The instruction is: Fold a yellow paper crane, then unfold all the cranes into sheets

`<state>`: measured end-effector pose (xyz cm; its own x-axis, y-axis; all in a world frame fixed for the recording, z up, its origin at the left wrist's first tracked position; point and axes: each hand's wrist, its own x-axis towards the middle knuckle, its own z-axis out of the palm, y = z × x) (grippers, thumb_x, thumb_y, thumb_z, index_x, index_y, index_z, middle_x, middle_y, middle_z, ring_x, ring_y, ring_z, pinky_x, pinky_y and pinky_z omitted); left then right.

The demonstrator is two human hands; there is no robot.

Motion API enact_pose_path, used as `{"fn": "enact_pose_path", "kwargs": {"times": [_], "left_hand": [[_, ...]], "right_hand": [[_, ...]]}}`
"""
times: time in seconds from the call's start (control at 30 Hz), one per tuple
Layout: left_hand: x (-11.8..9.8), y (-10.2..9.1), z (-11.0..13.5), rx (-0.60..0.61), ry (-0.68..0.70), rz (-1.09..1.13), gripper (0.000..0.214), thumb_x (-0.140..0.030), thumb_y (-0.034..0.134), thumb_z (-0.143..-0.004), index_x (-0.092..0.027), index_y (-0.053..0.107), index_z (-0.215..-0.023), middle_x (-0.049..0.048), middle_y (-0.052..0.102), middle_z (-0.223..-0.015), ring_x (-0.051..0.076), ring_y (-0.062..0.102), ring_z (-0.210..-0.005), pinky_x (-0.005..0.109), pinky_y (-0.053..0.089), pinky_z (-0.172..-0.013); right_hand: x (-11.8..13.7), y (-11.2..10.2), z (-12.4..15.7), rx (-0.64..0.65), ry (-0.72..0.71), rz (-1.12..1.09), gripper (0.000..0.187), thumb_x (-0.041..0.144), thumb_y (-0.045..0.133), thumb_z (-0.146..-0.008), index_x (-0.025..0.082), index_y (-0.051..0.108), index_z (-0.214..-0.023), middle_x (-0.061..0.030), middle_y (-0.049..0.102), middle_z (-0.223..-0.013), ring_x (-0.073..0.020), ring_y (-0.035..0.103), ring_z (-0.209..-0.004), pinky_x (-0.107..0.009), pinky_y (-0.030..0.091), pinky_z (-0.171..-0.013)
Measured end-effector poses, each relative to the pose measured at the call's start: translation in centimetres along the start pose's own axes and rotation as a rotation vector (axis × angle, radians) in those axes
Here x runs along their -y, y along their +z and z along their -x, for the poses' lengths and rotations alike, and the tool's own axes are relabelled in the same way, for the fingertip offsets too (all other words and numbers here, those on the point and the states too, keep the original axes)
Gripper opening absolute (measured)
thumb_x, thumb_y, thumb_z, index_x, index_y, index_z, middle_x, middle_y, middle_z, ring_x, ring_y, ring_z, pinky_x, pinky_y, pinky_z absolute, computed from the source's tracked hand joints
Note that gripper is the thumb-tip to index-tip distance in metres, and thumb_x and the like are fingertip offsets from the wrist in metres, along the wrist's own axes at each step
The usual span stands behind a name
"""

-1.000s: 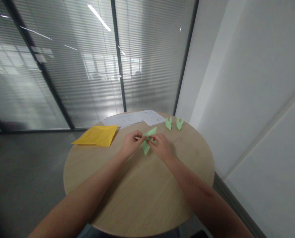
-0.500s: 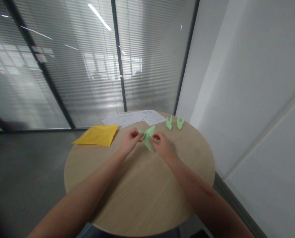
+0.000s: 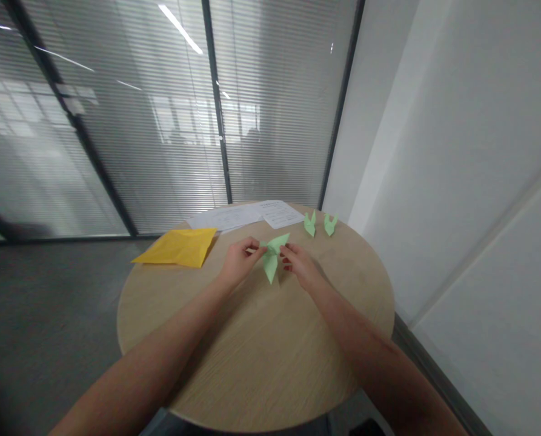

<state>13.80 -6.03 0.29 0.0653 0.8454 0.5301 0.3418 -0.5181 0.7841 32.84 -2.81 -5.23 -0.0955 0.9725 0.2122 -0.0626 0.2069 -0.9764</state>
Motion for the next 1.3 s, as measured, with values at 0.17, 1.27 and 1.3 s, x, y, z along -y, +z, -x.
{"fn": "enact_pose_path", "kwargs": {"times": [0.17, 1.27, 1.3], "left_hand": [[0.4, 0.2, 0.0, 0.044, 0.014, -0.015, 0.015, -0.033, 0.069, -0.08, -0.02, 0.068, -0.072, 0.0017, 0.069, -0.073, 0.016, 0.062, -0.067, 0.027, 0.048, -0.064], [2.7, -0.4, -1.1, -0.327, -0.389, 0.203, 0.045, -0.034, 0.075, -0.075, -0.021, 0.059, -0.115, 0.0076, 0.063, -0.102, 0.016, 0.061, -0.078, 0.021, 0.045, -0.053], [2.7, -0.3, -1.0, -0.272, -0.406, 0.216, 0.037, -0.036, 0.074, -0.077, -0.02, 0.061, -0.108, 0.0072, 0.063, -0.098, 0.016, 0.061, -0.077, 0.021, 0.045, -0.053]], "right_hand": [[0.3, 0.3, 0.2, 0.038, 0.077, -0.064, 0.039, 0.056, 0.077, -0.073, 0.021, 0.07, -0.087, -0.0016, 0.068, -0.078, -0.0138, 0.056, -0.066, -0.025, 0.043, -0.059], [0.7, -0.3, 0.0, -0.009, -0.157, 0.026, 0.029, 0.05, 0.078, -0.072, 0.023, 0.068, -0.078, -0.0008, 0.065, -0.071, -0.0176, 0.057, -0.065, -0.031, 0.047, -0.063], [0.7, -0.3, 0.0, -0.015, -0.172, 0.023, 0.028, 0.049, 0.078, -0.072, 0.023, 0.069, -0.079, -0.001, 0.066, -0.072, -0.0179, 0.058, -0.067, -0.031, 0.048, -0.064]]}}
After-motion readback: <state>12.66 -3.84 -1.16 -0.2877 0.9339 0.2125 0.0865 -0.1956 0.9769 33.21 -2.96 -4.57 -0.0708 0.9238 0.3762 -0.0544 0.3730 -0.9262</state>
